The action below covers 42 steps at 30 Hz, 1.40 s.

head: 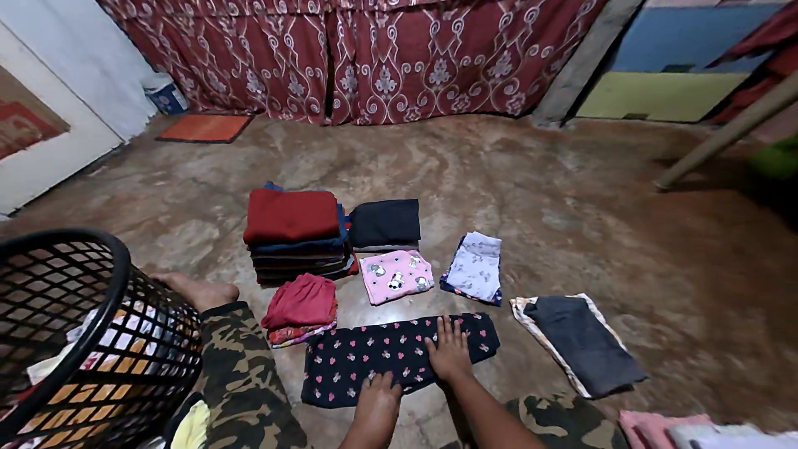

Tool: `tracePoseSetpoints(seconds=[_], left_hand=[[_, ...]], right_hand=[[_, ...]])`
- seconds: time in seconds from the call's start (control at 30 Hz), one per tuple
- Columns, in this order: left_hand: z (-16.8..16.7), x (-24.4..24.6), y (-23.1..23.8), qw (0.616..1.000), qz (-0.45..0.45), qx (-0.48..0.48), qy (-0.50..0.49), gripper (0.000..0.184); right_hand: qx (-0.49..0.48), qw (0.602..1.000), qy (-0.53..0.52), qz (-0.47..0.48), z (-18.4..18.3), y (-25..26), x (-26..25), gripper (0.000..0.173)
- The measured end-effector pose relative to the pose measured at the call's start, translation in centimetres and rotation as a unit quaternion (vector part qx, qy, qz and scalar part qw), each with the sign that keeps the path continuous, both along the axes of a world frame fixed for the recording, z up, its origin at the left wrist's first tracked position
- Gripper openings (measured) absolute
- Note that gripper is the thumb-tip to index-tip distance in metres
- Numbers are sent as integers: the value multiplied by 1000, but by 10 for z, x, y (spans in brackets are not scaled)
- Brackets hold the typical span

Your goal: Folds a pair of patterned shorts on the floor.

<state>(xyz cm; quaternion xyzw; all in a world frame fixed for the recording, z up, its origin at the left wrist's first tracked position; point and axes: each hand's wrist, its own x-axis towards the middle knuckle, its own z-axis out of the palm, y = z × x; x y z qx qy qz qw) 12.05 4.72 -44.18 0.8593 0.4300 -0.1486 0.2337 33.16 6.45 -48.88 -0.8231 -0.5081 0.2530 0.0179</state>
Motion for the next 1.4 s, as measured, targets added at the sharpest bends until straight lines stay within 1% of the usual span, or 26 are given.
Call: tracePoseSetpoints(seconds=[0.07,0.13,0.27,0.33,0.4,0.5,0.57,0.63,0.7,0.77,0.83,0.9,0.97,1.03,1.07,1.2,1.3,1.33,1.4], left_hand=[[0,0,-5,999,-28,23,-13,27],[0,0,-11,998,-52,26,-8,25],[2,1,-23,996,-89,-13,13,26],[4,-3,-28,994,-108,-18,-11,26],[5,-7,-31,992,-102,-5,-68,30],[-1,-7,-21,985,-72,31,-151,36],[-10,-4,-4,983,-43,35,-173,42],[-20,-2,17,986,-18,29,-161,50],[-37,-6,35,990,1,34,-136,57],[-53,-13,47,992,15,55,-111,59],[-62,-19,53,990,35,90,-105,56],[-66,-27,57,982,88,136,-100,55],[-70,-45,63,963,169,192,-89,57],[-68,-66,68,947,240,202,-64,59],[-66,-75,70,943,259,203,-49,60],[-63,-78,68,938,281,204,-15,60],[-68,-75,66,933,271,237,-13,60],[-69,-75,66,932,268,245,-16,60],[-71,-75,66,930,266,252,-26,58]], right_hand=[[-1,1000,3,-1,0,0,1,74],[3,1000,1,0,-2,0,1,74],[13,1000,-8,-2,-3,-1,-1,74],[22,1000,-13,0,-5,-2,-2,74],[26,999,-19,2,-7,-3,-2,74],[39,999,-22,0,-11,-4,-3,74],[49,998,-29,0,-11,-5,-4,74],[67,997,-33,0,-13,-6,-4,74],[87,995,-37,1,-16,-7,-4,74],[91,995,-43,2,-19,-6,-4,74],[99,994,-53,2,-22,-6,-4,73],[115,991,-62,0,-26,-7,-5,73],[126,990,-69,0,-27,-8,-5,72],[131,989,-70,-1,-28,-9,-5,72],[135,988,-72,-1,-29,-9,-4,72],[132,989,-71,-8,-29,-8,-3,71],[138,987,-75,-17,-20,-6,-11,68],[151,986,-76,-8,-16,-4,-20,66],[191,979,-54,52,-9,-3,-47,63]])
